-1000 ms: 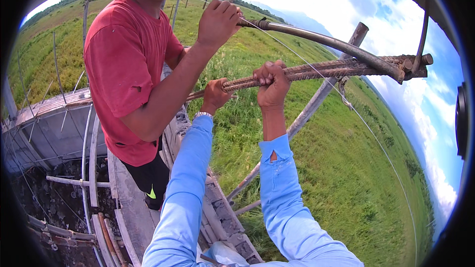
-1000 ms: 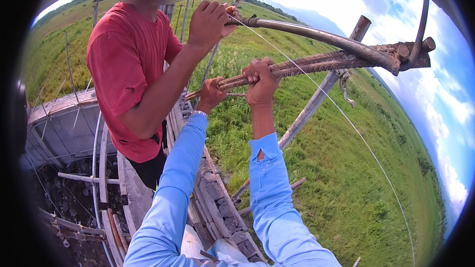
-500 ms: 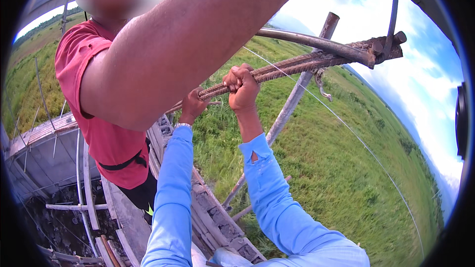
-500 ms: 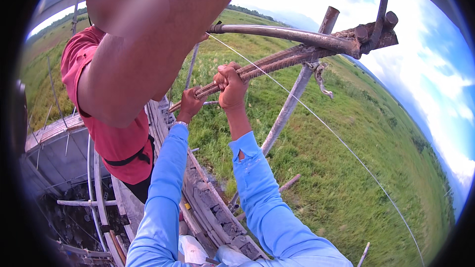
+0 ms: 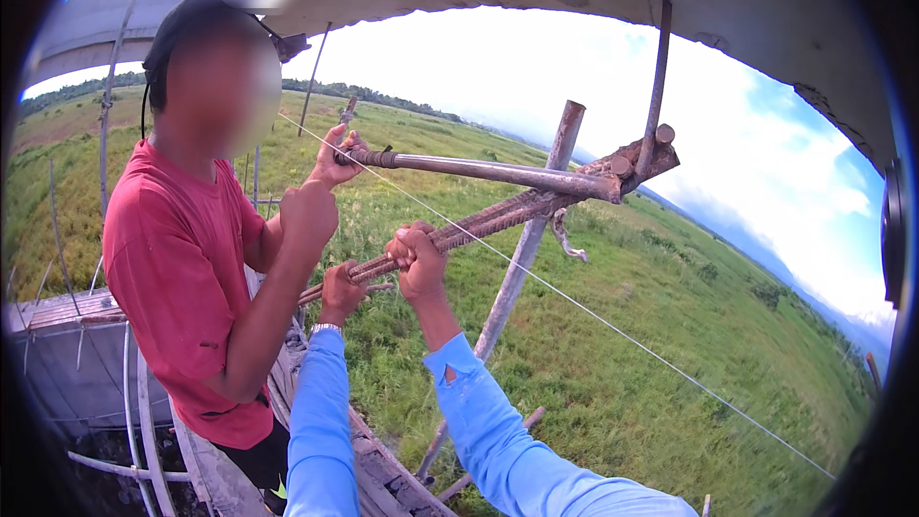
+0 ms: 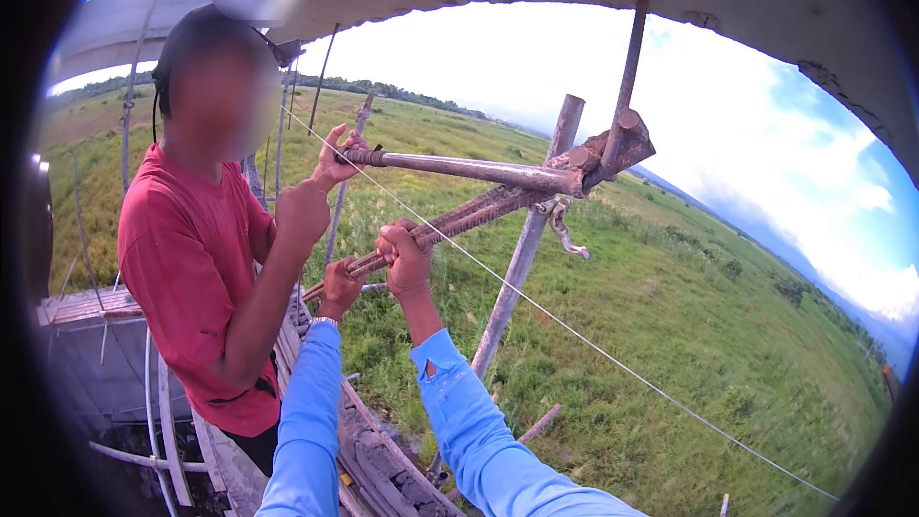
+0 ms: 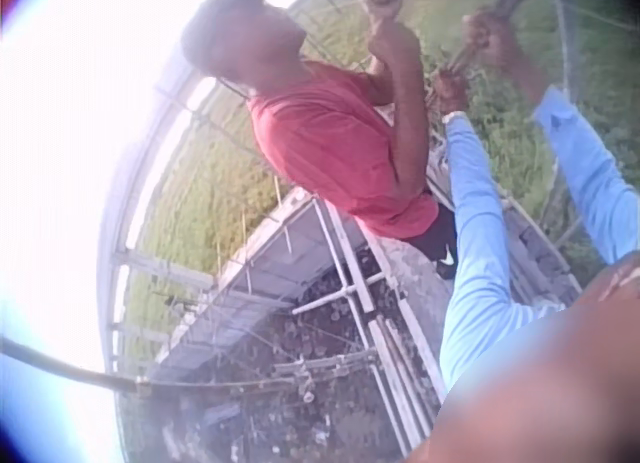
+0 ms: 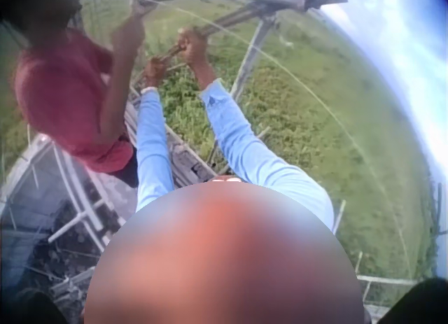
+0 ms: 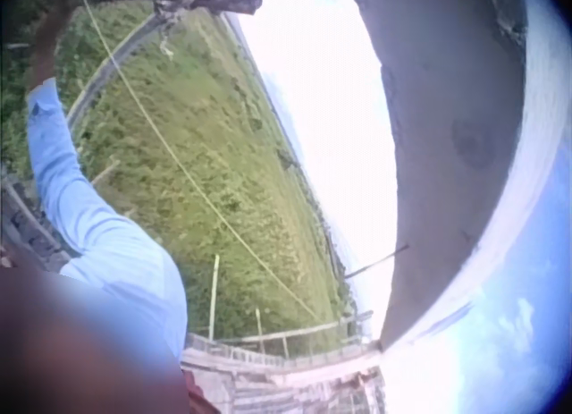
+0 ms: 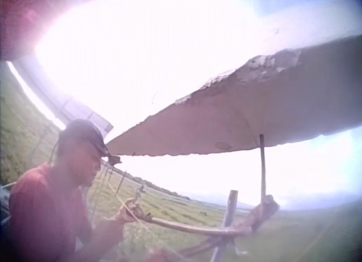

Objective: The person and a coworker install rebar into a concrete structure on scaffolding. They lift, position, and secure the rebar bars into place.

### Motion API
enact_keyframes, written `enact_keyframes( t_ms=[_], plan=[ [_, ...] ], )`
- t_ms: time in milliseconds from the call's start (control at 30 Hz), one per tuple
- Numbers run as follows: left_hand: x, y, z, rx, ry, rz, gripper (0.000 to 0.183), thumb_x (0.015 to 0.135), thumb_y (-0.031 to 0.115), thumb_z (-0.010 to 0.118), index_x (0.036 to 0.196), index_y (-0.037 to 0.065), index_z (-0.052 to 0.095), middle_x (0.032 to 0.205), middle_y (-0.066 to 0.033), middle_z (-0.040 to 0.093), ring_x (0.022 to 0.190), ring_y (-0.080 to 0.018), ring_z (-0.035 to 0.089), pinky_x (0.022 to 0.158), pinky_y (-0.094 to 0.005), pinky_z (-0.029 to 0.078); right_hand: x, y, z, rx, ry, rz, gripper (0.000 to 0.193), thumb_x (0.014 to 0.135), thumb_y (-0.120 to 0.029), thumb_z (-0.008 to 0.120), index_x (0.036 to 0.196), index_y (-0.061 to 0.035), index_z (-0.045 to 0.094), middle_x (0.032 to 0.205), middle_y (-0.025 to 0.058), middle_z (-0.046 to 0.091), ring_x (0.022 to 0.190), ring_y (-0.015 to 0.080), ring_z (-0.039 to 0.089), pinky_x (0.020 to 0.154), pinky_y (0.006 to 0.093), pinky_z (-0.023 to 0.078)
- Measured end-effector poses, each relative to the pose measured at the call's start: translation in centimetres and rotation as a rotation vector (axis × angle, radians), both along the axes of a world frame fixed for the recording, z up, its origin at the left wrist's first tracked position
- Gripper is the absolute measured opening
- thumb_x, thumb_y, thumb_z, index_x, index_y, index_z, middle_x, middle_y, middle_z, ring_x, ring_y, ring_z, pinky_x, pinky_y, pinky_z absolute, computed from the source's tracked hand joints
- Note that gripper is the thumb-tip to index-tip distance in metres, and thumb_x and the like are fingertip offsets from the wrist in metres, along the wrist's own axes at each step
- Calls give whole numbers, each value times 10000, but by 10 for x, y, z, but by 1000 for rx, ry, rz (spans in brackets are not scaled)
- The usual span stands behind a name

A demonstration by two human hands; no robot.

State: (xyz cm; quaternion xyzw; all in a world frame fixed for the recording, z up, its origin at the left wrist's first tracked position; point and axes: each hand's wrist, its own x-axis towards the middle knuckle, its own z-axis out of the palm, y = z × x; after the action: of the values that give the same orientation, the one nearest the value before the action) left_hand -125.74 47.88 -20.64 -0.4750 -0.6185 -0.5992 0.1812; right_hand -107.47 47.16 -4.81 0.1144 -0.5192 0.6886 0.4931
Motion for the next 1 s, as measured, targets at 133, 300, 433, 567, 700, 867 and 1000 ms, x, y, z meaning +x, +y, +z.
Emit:
enact_keyframes(
  t_ms=[133, 300, 433, 567, 700, 867, 1000],
  plan=[
    [4, -8, 4, -17, -47, -9, 258, 755, 210, 799, 761, 44, 602, 714, -189, 653, 720, -390, 667, 649, -484, 499, -2, 1, -1, 12, -1, -2, 348, 878, -49, 581, 616, -134, 367, 545, -8, 351, 493, 131, 336, 583, 337, 381],
    [8, -8, 4, 15, -96, -107, 279, 765, 190, 802, 741, 41, 567, 666, -168, 611, 638, -302, 636, 609, -457, 462, 1, -2, 1, 19, 10, 14, 342, 876, -60, 573, 626, -139, 353, 543, -3, 339, 486, 129, 328, 571, 335, 370],
    [9, -6, 0, -47, -112, -114, 229, 789, 152, 791, 806, 25, 601, 714, -158, 641, 696, -306, 672, 649, -435, 492, 4, -2, 3, 44, -13, -5, 345, 873, -76, 569, 627, -149, 339, 540, -2, 321, 486, 132, 316, 569, 336, 365],
    [14, -5, -1, -66, -108, -81, 250, 793, 178, 797, 810, 36, 592, 722, -163, 647, 706, -332, 669, 653, -448, 500, 6, -1, 4, 75, -40, 0, 355, 877, -95, 562, 627, -157, 319, 538, -2, 306, 491, 140, 309, 590, 349, 374],
    [20, -8, 3, 102, -273, -299, 288, 798, 233, 811, 772, 49, 591, 695, -151, 639, 639, -351, 641, 630, -465, 500, 6, -3, 5, 103, -39, -22, 353, 876, -102, 561, 630, -164, 315, 539, 1, 303, 496, 147, 314, 601, 354, 381],
    [20, -17, 8, -14, -71, -1, 287, 793, 271, 814, 784, 50, 631, 700, -172, 667, 701, -389, 683, 666, -471, 528, 8, -5, 5, 102, -54, -10, 352, 869, -102, 562, 628, -165, 314, 543, 4, 303, 511, 152, 324, 618, 365, 391],
    [21, -20, 8, -40, -68, 19, 267, 773, 269, 827, 799, 52, 673, 751, -191, 687, 760, -421, 678, 678, -489, 527, 9, -4, 6, 119, -53, -4, 350, 872, -115, 557, 623, -165, 316, 542, 6, 300, 519, 152, 324, 624, 364, 381]
  ],
)
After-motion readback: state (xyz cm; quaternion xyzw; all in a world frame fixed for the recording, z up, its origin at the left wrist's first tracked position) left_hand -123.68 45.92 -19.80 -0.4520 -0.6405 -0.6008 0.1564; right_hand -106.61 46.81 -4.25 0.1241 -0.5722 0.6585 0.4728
